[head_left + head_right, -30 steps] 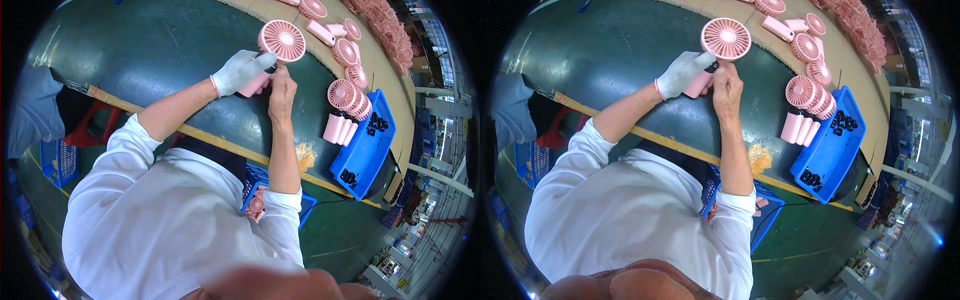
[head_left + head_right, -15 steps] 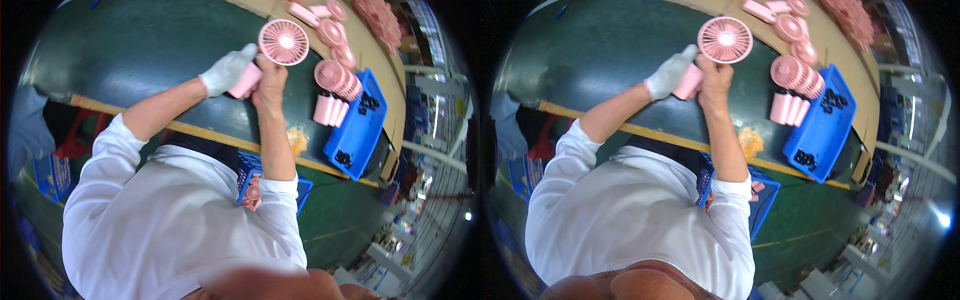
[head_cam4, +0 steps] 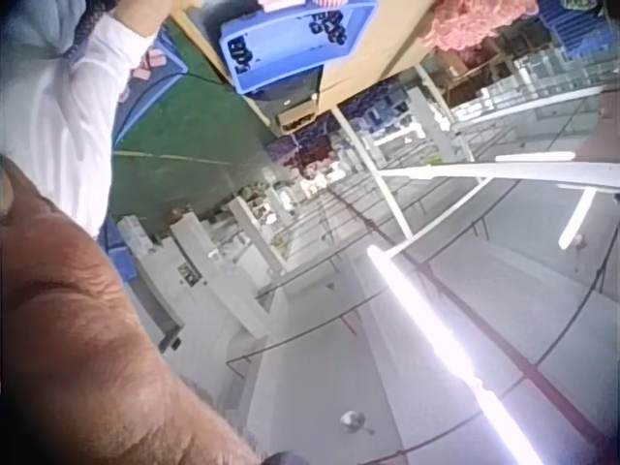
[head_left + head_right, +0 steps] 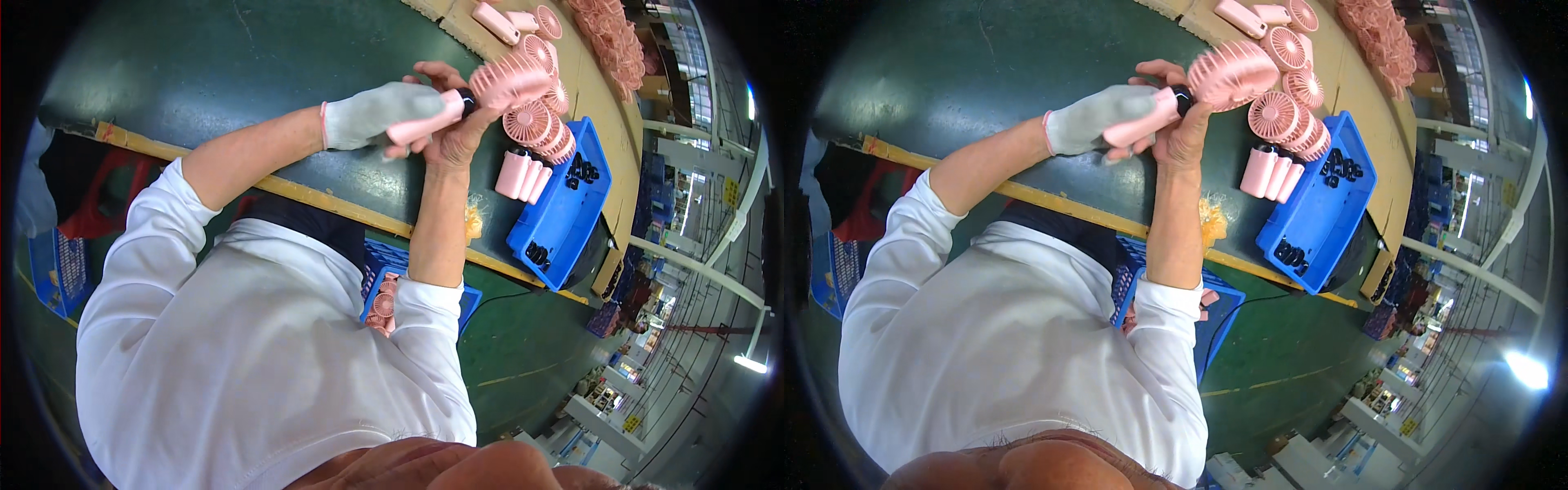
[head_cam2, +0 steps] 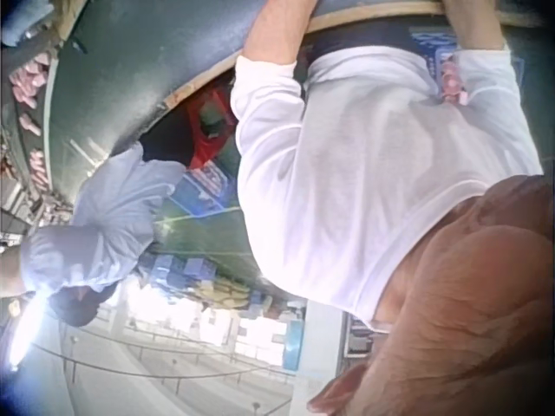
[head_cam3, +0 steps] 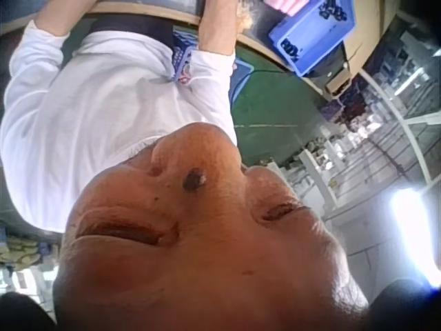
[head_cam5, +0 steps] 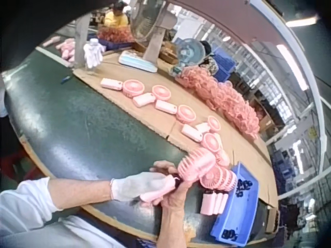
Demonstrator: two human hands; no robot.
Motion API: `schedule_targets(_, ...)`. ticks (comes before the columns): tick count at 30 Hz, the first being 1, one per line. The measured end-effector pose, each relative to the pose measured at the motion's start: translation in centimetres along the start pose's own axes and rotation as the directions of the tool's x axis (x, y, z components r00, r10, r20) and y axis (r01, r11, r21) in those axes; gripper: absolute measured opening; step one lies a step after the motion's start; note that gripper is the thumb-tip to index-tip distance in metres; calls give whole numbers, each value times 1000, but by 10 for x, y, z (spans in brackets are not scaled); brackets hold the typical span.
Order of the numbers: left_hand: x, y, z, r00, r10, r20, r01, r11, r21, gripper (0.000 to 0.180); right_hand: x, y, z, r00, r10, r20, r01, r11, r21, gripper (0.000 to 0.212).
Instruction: The person assembles portable handheld fans by attaching small black components into fan bodies, connecting the fan heads to handles by hand, and placing the assembled fans into a plastic crate.
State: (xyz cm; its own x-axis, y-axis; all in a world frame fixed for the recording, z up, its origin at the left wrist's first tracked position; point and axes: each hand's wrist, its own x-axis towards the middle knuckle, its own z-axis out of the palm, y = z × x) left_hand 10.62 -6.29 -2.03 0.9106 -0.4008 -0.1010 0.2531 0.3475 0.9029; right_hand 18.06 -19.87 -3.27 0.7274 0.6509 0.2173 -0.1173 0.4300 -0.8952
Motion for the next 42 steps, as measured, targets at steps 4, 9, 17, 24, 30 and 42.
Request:
schedule_targets(4,5,-10,4,714,659,-238,-178,500,848,37,7,6,9,999,-37,19,34,988,154,86)
schedule_targets(9,2,5,12,747,614,-254,-22,406,914,34,8,10,2,998,-66,-17,68,986,155,59)
schedule_targets(17,3,-7,-1,844,427,-325,-14,623,782,50,-5,-6,-18,920,78,-385,-39,993,109,31)
schedule_targets(24,-6,41,-34,898,387,-210,105,275,956,44,-32,-60,-33,911,-4,-412,-275,738,-616,41)
schedule_targets(30,6,88,-193,674,705,-222,429,-129,894,57,-61,-62,-57,852,-510,-117,-283,-260,-923,30)
schedule_targets(42,4,157,-262,763,401,-507,644,-404,649,42,-114,-147,-112,801,-598,-26,-260,-309,-915,15)
